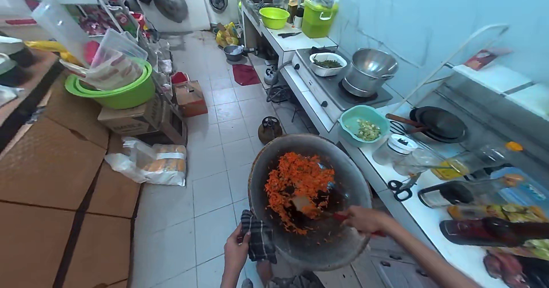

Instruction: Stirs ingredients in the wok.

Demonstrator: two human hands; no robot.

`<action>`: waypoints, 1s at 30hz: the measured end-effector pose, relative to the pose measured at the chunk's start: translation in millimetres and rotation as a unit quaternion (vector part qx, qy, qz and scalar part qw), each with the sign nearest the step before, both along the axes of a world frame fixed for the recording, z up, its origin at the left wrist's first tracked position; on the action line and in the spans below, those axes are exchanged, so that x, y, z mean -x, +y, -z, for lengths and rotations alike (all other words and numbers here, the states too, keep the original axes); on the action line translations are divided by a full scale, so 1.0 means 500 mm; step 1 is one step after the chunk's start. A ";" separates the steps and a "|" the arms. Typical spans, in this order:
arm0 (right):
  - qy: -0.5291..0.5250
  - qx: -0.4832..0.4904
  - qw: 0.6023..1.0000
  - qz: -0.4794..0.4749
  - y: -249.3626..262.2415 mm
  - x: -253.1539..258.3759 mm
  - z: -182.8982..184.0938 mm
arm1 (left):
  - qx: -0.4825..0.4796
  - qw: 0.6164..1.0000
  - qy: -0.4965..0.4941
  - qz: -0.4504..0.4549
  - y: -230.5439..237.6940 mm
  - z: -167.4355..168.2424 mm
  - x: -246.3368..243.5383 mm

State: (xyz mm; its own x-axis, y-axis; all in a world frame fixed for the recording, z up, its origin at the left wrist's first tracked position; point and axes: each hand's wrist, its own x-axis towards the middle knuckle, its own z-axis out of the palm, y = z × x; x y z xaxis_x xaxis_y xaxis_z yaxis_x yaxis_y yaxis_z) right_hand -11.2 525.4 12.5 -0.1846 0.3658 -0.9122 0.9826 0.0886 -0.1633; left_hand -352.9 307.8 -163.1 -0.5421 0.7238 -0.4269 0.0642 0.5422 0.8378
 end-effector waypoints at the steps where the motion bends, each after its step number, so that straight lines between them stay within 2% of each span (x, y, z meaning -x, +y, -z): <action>1: -0.036 0.007 0.999 -0.030 0.020 -0.025 -0.029 | 0.003 1.000 -0.003 0.000 -0.001 -0.003 -0.002; 4: -0.091 0.087 0.987 -0.100 0.014 -0.052 -0.067 | 0.016 1.000 0.000 0.004 -0.004 -0.008 -0.005; 6: -0.028 0.120 0.988 -0.094 -0.036 -0.017 -0.050 | 0.023 1.000 0.001 0.006 -0.008 -0.005 -0.004; 8: 0.074 0.097 0.992 -0.040 -0.091 0.047 0.015 | 0.017 1.000 -0.009 0.002 -0.013 0.000 -0.008; 10: 0.148 0.029 0.988 0.046 -0.124 0.141 0.117 | 0.011 1.000 -0.017 -0.004 -0.013 0.000 -0.008; 12: 0.171 -0.055 0.972 0.149 -0.128 0.237 0.203 | 0.011 1.000 -0.021 0.000 -0.009 -0.008 -0.006; 14: 0.180 -0.112 0.944 0.253 -0.096 0.291 0.265 | 0.014 1.000 -0.024 0.012 -0.008 -0.019 0.000; 16: 0.226 -0.104 0.879 0.407 -0.061 0.284 0.289 | 0.020 0.999 -0.030 0.023 -0.012 -0.027 0.001; 17: 0.272 -0.076 0.812 0.510 -0.053 0.268 0.273 | 0.021 0.999 -0.031 0.025 -0.015 -0.029 0.001; 18: 0.315 -0.033 0.724 0.612 -0.040 0.246 0.241 | 0.018 0.999 -0.031 0.025 -0.014 -0.028 0.001; 19: 0.347 0.026 0.641 0.684 -0.025 0.215 0.197 | 0.015 0.999 -0.031 0.021 -0.012 -0.026 0.001; 20: 0.370 0.083 0.581 0.720 -0.012 0.174 0.151 | 0.014 0.999 -0.032 0.016 -0.012 -0.024 -0.002; 21: 0.373 0.109 0.572 0.723 0.000 0.135 0.109 | 0.015 0.999 -0.032 0.010 -0.014 -0.021 -0.003; 22: 0.348 0.092 0.623 0.694 0.015 0.106 0.078 | 0.015 0.999 -0.032 0.006 -0.014 -0.018 -0.003; 23: 0.301 0.037 0.709 0.636 0.027 0.088 0.062 | 0.015 0.999 -0.029 0.006 -0.014 -0.017 -0.001; 24: 0.238 -0.039 0.795 0.556 0.034 0.078 0.065 | 0.016 1.000 -0.024 0.010 -0.015 -0.016 -0.001; 25: 0.164 -0.111 0.865 0.460 0.035 0.078 0.080 | 0.017 1.000 -0.020 0.015 -0.013 -0.015 -0.001; 26: 0.085 -0.151 0.918 0.356 0.027 0.090 0.099 | 0.015 1.000 -0.018 0.020 -0.009 -0.013 0.002; 28: -0.025 -0.167 0.965 0.202 -0.047 0.134 0.151 | 0.011 0.999 -0.016 0.026 -0.010 -0.014 0.005; 30: -0.049 -0.146 0.983 0.097 -0.128 0.153 0.173 | 0.007 1.000 -0.014 0.021 -0.005 -0.015 0.005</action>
